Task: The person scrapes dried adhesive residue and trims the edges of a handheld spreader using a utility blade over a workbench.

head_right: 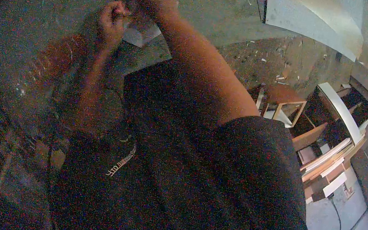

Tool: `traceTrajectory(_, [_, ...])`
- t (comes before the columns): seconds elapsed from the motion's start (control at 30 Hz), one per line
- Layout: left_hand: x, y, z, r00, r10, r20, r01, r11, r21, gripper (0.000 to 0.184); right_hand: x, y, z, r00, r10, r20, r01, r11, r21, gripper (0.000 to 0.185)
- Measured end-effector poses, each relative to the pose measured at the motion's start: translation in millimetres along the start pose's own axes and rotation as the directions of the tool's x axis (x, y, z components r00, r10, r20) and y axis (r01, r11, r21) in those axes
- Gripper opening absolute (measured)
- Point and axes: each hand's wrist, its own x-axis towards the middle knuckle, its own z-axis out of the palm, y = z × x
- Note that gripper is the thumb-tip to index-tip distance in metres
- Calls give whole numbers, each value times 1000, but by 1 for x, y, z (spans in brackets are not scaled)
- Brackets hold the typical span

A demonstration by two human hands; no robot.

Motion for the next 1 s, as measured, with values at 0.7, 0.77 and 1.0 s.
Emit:
traceTrajectory(0.7, [-10, 9, -2, 996, -54, -70, 4, 820, -573, 5, -4, -11, -19, 988, 86, 131, -89, 996, 14, 28])
traceTrajectory(0.77, [-12, 18, -5, 996, -44, -83, -9, 830, -557, 6, -12, -13, -14, 997, 69, 37, -68, 997, -29, 32])
traceTrajectory(1.0, [-10, 19, -13, 998, -37, -49, -2, 786, -618, 10, -2, -17, -27, 973, 170, 154, -188, 976, 113, 30])
